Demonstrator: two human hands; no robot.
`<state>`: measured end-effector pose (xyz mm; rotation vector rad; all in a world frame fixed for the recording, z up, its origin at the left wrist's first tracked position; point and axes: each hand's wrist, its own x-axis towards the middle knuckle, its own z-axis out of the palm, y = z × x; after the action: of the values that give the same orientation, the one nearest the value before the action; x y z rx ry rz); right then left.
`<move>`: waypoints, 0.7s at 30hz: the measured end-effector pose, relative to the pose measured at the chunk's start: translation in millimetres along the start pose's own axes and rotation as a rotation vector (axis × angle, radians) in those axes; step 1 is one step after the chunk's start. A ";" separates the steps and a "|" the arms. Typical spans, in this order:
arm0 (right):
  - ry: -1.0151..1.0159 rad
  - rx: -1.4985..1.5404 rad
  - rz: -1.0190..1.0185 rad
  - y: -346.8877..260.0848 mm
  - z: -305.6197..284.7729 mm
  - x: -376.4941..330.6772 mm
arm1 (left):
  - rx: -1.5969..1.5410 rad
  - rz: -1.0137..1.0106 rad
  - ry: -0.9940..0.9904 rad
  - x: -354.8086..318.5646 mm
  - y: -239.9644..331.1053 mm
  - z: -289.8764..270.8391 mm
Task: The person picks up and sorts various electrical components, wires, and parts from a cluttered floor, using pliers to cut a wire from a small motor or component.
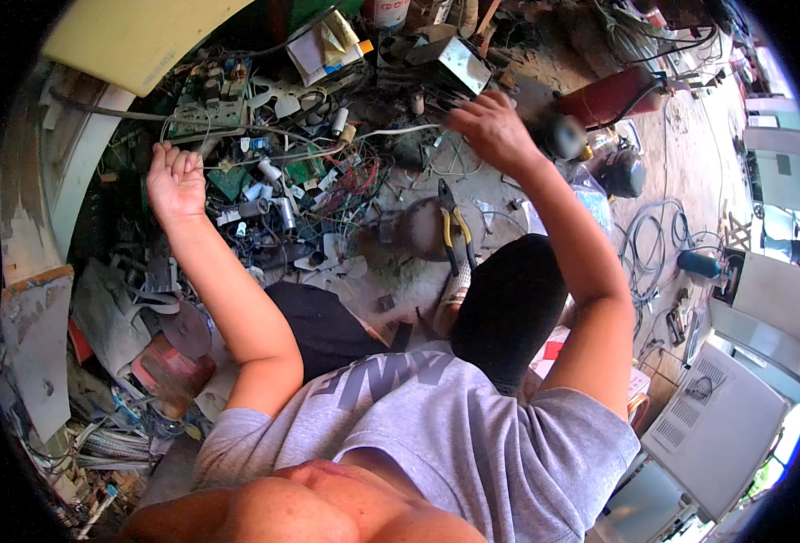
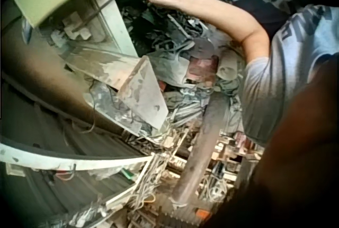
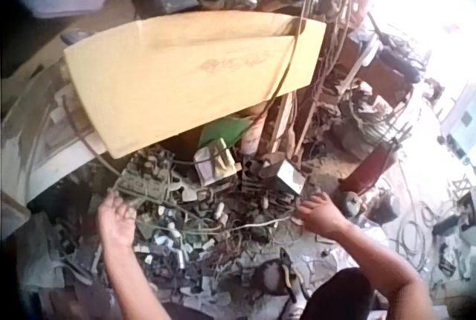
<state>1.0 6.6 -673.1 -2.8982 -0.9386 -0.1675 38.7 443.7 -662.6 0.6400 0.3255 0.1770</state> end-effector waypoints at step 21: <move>-0.470 0.389 0.471 19.8 14.9 -87.7 | -0.166 -0.134 -0.008 -9.5 -65.5 28.4</move>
<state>-56.8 -58.2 -700.4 -2.7185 -0.2501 0.6714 43.8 373.7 -678.9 0.4531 0.3406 0.0723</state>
